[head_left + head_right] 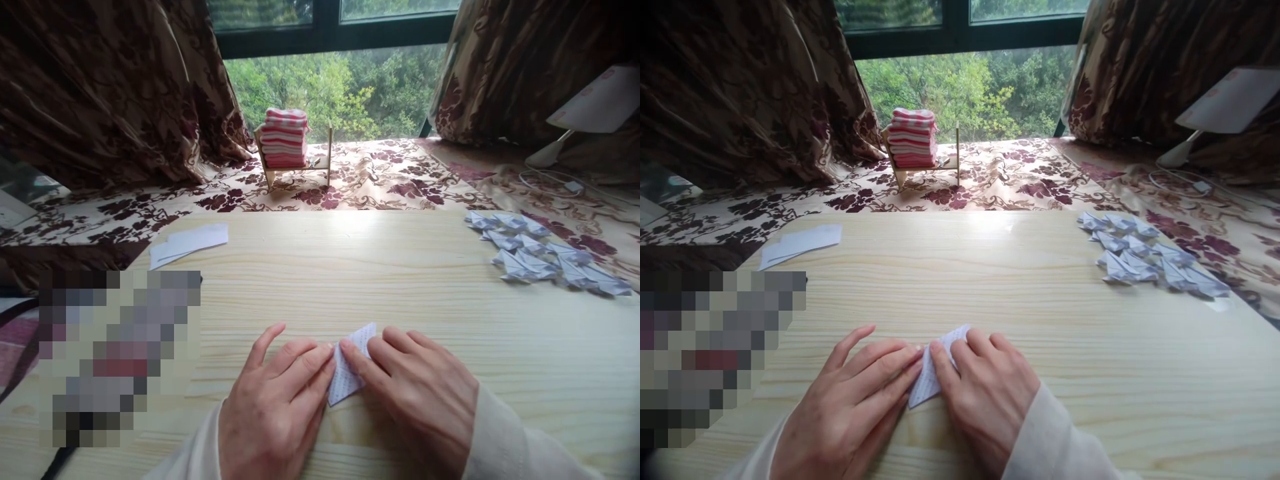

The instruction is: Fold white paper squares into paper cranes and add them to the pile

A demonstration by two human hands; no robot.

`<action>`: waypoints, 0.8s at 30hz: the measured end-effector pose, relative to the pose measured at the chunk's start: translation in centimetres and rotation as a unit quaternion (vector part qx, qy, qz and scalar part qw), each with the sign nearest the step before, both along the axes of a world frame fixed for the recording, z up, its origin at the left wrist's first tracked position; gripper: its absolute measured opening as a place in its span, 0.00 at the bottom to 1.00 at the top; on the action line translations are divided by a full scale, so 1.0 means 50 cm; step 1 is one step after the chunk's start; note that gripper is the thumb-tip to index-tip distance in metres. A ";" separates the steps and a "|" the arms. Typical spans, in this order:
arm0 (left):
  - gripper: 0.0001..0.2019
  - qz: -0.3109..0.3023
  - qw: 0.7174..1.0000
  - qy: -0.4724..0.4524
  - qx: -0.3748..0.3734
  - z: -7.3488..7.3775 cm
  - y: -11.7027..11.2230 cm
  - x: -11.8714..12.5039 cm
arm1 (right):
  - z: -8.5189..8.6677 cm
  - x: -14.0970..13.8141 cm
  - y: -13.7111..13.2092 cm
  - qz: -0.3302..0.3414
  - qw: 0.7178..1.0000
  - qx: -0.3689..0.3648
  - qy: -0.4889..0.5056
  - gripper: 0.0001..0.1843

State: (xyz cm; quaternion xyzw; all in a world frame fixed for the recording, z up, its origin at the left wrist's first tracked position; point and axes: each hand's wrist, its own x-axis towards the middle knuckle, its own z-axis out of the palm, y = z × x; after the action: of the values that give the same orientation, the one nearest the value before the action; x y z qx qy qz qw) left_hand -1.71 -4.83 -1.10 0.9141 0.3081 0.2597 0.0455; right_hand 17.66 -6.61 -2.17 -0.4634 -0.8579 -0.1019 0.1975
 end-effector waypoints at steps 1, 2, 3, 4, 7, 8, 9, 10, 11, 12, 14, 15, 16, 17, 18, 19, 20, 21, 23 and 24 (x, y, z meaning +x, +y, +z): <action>0.13 0.004 1.000 -0.001 -0.003 0.001 0.000 0.000 | -0.001 0.006 -0.002 -0.003 1.000 -0.001 -0.003 0.13; 0.13 0.007 1.000 -0.001 -0.005 0.002 -0.001 0.000 | -0.002 0.014 -0.004 -0.006 1.000 -0.004 -0.010 0.14; 0.13 0.007 1.000 -0.002 -0.004 0.003 -0.001 0.000 | -0.001 0.024 -0.005 -0.011 1.000 -0.008 -0.018 0.15; 0.12 0.005 1.000 -0.005 0.002 0.002 -0.001 0.000 | 0.002 0.035 -0.005 -0.017 0.999 -0.013 -0.028 0.16; 0.13 -0.001 1.000 -0.001 0.017 0.000 -0.003 0.001 | 0.018 0.054 0.007 -0.034 0.998 -0.031 -0.051 0.17; 0.13 0.000 1.000 0.000 0.020 0.000 -0.004 0.002 | 0.024 0.054 0.012 -0.040 0.997 -0.037 -0.057 0.15; 0.12 0.004 1.000 -0.002 0.021 -0.001 -0.005 0.002 | 0.030 0.049 0.018 -0.047 0.995 -0.049 -0.068 0.13; 0.12 0.008 1.000 -0.005 0.021 -0.001 -0.006 0.003 | 0.033 0.042 0.022 -0.051 0.994 -0.057 -0.081 0.12; 0.12 0.010 1.000 -0.006 0.020 0.000 -0.007 0.003 | 0.035 0.034 0.025 -0.050 0.992 -0.064 -0.095 0.13; 0.12 0.012 1.000 -0.006 0.019 0.000 -0.008 0.003 | 0.034 0.027 0.027 -0.046 0.990 -0.072 -0.108 0.15; 0.12 0.012 1.000 0.001 0.020 0.002 -0.010 0.002 | 0.031 0.021 0.027 -0.046 0.987 -0.090 -0.126 0.18; 0.12 0.012 1.000 0.005 0.022 0.002 -0.012 0.001 | 0.030 0.024 0.028 -0.056 0.984 -0.103 -0.134 0.19; 0.12 0.013 1.000 0.009 0.025 0.003 -0.014 0.002 | 0.032 0.031 0.030 -0.073 0.980 -0.116 -0.142 0.21; 0.12 0.015 0.999 0.013 0.030 0.003 -0.016 0.004 | 0.036 0.042 0.034 -0.092 0.976 -0.132 -0.148 0.21; 0.12 0.019 0.999 0.018 0.035 0.002 -0.019 0.007 | 0.043 0.054 0.040 -0.109 0.971 -0.147 -0.150 0.22; 0.12 0.025 0.999 0.024 0.040 0.002 -0.022 0.012 | 0.052 0.066 0.048 -0.120 0.968 -0.164 -0.144 0.22; 0.13 0.033 0.998 0.028 0.044 0.000 -0.025 0.017 | 0.062 0.076 0.058 -0.126 0.967 -0.181 -0.126 0.20; 0.13 0.042 0.997 0.031 0.047 -0.001 -0.028 0.024 | 0.071 0.082 0.068 -0.121 0.969 -0.194 -0.095 0.19; 0.13 0.060 0.996 0.032 0.055 -0.004 -0.033 0.038 | 0.084 0.080 0.089 -0.090 0.974 -0.208 -0.025 0.18; 0.13 0.065 0.996 0.035 0.057 -0.005 -0.035 0.043 | 0.088 0.073 0.098 -0.070 0.974 -0.216 -0.007 0.16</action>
State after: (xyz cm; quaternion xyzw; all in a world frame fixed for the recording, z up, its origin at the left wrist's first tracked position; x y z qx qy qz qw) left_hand 0.44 -6.60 -1.36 0.9016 0.3532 0.2474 -0.0339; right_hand 21.31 -1.71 2.21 -0.5534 -0.8263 0.0689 0.0791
